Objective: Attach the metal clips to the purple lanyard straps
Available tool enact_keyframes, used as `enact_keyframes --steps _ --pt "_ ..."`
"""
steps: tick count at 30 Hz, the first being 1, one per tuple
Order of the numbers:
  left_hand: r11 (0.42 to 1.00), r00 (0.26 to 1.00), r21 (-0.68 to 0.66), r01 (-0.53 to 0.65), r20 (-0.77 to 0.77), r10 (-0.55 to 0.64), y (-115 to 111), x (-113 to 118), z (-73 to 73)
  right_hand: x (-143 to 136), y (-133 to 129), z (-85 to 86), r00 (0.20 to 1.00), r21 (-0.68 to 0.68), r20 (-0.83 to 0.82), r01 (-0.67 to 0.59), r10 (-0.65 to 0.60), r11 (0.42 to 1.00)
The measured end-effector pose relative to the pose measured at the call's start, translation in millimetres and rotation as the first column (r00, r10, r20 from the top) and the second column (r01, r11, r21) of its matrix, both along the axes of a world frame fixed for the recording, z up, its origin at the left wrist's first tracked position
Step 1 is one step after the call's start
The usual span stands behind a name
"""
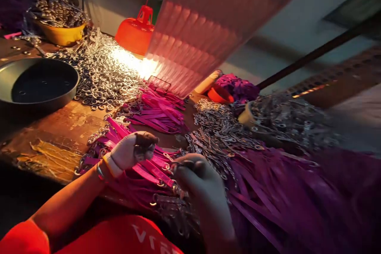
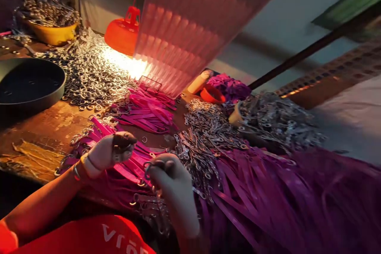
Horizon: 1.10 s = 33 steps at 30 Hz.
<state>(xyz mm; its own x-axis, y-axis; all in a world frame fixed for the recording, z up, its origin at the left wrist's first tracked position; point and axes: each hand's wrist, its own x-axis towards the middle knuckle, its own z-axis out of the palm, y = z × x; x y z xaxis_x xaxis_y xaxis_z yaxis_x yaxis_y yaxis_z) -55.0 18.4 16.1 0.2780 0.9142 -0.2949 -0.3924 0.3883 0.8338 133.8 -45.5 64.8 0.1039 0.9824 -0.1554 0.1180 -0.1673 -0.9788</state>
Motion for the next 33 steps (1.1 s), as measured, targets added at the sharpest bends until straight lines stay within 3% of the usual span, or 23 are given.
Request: enact_keyframes --steps 3,5,11,17,20,25,28,31,33 --pt "0.993 0.988 0.002 0.116 0.098 -0.116 -12 5 -4.0 -6 23 -11.8 0.999 0.005 0.029 -0.014 0.014 1.0" --pt "0.986 0.983 0.039 0.163 0.084 -0.166 -22 9 -7.2 -7 31 -21.5 0.995 0.036 0.101 -0.004 0.0 0.999" --pt "0.96 0.952 0.12 0.251 -0.21 -0.223 -30 12 2.0 -10 24 -35.7 0.96 0.222 0.273 -0.124 0.06 0.967" --pt "0.923 0.883 0.121 0.364 -0.36 -0.301 -25 2 11.0 -5 23 -29.5 0.965 0.198 0.203 -0.203 0.163 0.959" --pt "0.936 0.904 0.142 0.322 -0.341 -0.259 -22 1 9.5 -1 25 -25.6 0.973 0.218 0.18 -0.183 0.145 0.959" --pt "0.969 0.945 0.169 0.178 -0.305 -0.12 -23 11 2.2 0 26 -24.2 0.939 0.306 0.303 -0.258 0.163 0.917" --pt "0.968 0.957 0.185 0.172 -0.266 -0.119 -25 17 2.9 -1 26 -25.9 0.917 0.322 0.361 -0.294 0.17 0.9" --pt "0.951 0.933 0.234 0.203 -0.34 -0.116 -24 20 7.5 -3 23 -28.4 0.858 0.315 0.494 -0.33 0.143 0.89" --pt "0.94 0.907 0.268 0.212 -0.411 -0.088 -21 20 8.7 -5 21 -30.0 0.775 0.303 0.623 -0.358 0.101 0.883"
